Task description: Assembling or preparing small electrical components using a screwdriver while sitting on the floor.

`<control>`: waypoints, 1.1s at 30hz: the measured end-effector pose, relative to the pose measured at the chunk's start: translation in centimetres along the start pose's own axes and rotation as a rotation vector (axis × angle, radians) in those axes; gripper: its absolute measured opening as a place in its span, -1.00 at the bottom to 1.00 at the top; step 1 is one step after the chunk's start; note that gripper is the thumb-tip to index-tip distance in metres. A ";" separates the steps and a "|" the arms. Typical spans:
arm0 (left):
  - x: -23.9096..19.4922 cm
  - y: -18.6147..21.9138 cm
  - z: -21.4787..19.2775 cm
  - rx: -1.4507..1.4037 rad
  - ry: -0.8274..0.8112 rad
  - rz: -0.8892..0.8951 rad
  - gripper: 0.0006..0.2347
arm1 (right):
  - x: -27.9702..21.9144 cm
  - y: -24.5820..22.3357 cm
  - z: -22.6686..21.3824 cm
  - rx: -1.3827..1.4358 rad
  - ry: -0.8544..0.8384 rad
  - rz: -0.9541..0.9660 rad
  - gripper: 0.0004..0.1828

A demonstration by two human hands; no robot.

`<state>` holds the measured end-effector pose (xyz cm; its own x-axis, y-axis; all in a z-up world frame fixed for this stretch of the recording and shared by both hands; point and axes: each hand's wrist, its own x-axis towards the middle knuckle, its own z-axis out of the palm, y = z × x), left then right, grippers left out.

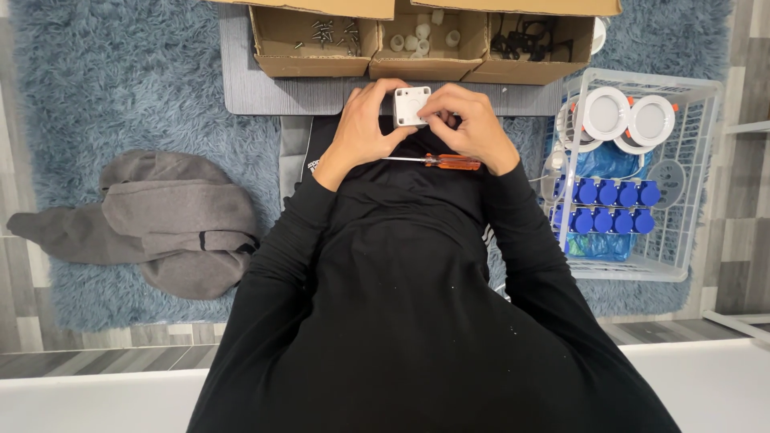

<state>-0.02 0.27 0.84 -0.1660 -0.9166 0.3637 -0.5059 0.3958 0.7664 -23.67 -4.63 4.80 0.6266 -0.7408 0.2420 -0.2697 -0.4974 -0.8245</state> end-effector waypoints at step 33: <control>-0.9 -3.4 1.8 -0.085 0.046 -0.137 -0.34 | -1.0 4.3 0.6 0.137 0.167 -0.007 -0.86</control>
<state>0.35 -0.34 -3.10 -0.0608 -0.9594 0.2753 -0.4470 0.2727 0.8519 -25.01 -5.77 0.68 0.4952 -0.8076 0.3202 -0.1569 -0.4456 -0.8813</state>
